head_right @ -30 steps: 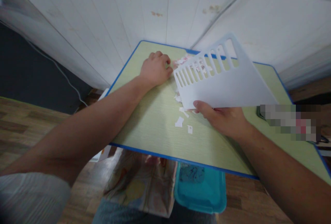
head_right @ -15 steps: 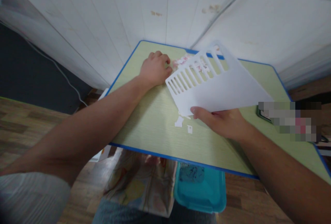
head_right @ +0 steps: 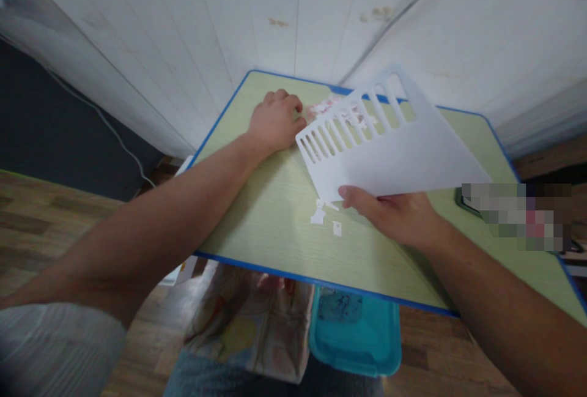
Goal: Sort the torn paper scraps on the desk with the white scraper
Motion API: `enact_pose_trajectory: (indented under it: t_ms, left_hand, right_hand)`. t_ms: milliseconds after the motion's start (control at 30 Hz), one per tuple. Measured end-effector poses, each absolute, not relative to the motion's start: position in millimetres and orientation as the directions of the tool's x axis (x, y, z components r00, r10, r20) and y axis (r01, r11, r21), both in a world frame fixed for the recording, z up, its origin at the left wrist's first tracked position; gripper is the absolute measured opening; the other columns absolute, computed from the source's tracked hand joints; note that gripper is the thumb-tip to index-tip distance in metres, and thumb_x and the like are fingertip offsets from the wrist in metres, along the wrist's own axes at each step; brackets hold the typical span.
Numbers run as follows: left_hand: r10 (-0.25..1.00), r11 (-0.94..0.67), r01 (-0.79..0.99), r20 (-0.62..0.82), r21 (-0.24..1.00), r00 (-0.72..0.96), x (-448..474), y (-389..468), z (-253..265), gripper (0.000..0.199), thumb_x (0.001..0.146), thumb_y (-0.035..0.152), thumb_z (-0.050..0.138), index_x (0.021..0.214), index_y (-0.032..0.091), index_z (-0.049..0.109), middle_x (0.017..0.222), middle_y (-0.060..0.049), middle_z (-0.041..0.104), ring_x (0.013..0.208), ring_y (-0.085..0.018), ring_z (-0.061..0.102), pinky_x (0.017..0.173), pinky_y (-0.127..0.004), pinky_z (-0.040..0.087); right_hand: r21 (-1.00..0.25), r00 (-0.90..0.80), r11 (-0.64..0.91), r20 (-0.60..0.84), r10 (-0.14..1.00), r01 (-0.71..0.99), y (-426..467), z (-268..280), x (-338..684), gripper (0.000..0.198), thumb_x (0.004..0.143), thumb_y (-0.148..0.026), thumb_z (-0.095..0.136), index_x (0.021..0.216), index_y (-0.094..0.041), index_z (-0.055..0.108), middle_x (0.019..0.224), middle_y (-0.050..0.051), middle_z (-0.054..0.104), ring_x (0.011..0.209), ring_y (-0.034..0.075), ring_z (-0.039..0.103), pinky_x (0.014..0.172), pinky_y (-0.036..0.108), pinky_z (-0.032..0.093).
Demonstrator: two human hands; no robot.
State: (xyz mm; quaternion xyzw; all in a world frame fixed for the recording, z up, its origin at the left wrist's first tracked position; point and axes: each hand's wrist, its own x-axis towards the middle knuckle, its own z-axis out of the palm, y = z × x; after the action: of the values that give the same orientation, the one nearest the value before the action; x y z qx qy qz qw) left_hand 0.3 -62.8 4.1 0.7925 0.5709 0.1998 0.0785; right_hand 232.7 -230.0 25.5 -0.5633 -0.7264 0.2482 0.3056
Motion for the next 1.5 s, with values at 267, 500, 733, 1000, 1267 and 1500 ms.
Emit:
enact_pose_trajectory:
  t_ms: [267, 500, 733, 1000, 1267, 1500]
  left_hand:
    - [0.934, -0.342, 0.874, 0.224, 0.346, 0.277, 0, -63, 5, 0.037, 0.107, 0.029, 0.060, 0.141, 0.026, 0.075, 0.152, -0.016, 0.069, 0.150, -0.039, 0.055, 0.124, -0.060, 0.051]
    - [0.936, -0.341, 0.868, 0.221, 0.361, 0.275, -1, -64, 6, 0.035, 0.106, 0.029, 0.061, 0.137, 0.028, 0.077, 0.154, -0.017, 0.069, 0.149, -0.040, 0.056, 0.124, -0.062, 0.051]
    - [0.935, -0.344, 0.864, 0.223, 0.369, 0.277, -1, -64, 6, 0.038, 0.105, 0.028, 0.061, 0.140, 0.029, 0.076, 0.154, -0.016, 0.069, 0.150, -0.041, 0.055, 0.124, -0.063, 0.050]
    - [0.937, -0.337, 0.872, 0.218, 0.354, 0.274, 0, -64, 7, 0.038, 0.105, 0.029, 0.061, 0.140, 0.028, 0.076, 0.153, -0.016, 0.070, 0.149, -0.040, 0.056, 0.124, -0.062, 0.051]
    - [0.935, -0.343, 0.864, 0.228, 0.369, 0.273, -1, -63, 4, 0.036, 0.105, 0.030, 0.061, 0.137, 0.029, 0.077, 0.153, -0.015, 0.069, 0.149, -0.040, 0.055, 0.124, -0.062, 0.050]
    - [0.935, -0.342, 0.862, 0.226, 0.374, 0.273, -1, -62, 3, 0.038, 0.105, 0.028, 0.059, 0.138, 0.027, 0.076, 0.154, -0.017, 0.068, 0.150, -0.040, 0.055, 0.124, -0.063, 0.050]
  right_hand:
    - [-0.645, -0.147, 0.265, 0.232, 0.962, 0.717, -224, 20, 233, 0.042, 0.096, -0.051, 0.076, 0.060, -0.030, 0.069, 0.058, 0.001, 0.069, 0.061, 0.027, 0.070, 0.078, 0.048, 0.064]
    - [-0.655, -0.156, 0.252, 0.202, 0.967, 0.712, -224, 21, 234, 0.042, 0.099, -0.059, 0.078, 0.066, -0.033, 0.074, 0.060, 0.001, 0.070, 0.070, 0.031, 0.074, 0.074, 0.047, 0.063]
    - [-0.618, -0.169, 0.279, 0.231, 0.958, 0.735, -223, 24, 231, 0.042, 0.099, -0.059, 0.075, 0.065, -0.035, 0.074, 0.058, 0.001, 0.069, 0.074, 0.031, 0.075, 0.078, 0.048, 0.062]
    - [-0.683, -0.212, 0.281, 0.185, 0.960, 0.675, -226, 26, 232, 0.050, 0.096, -0.056, 0.081, 0.057, -0.031, 0.065, 0.066, 0.002, 0.076, 0.061, 0.025, 0.071, 0.069, 0.042, 0.062]
    - [-0.735, -0.266, 0.285, 0.146, 0.953, 0.615, -230, 35, 237, 0.042, 0.091, -0.058, 0.087, 0.064, -0.029, 0.073, 0.060, 0.001, 0.073, 0.053, 0.023, 0.069, 0.055, 0.038, 0.059]
    - [-0.700, -0.143, 0.238, 0.192, 0.971, 0.673, -226, 27, 246, 0.053, 0.093, -0.066, 0.085, 0.059, -0.030, 0.068, 0.060, 0.004, 0.072, 0.054, 0.027, 0.068, 0.056, 0.046, 0.062]
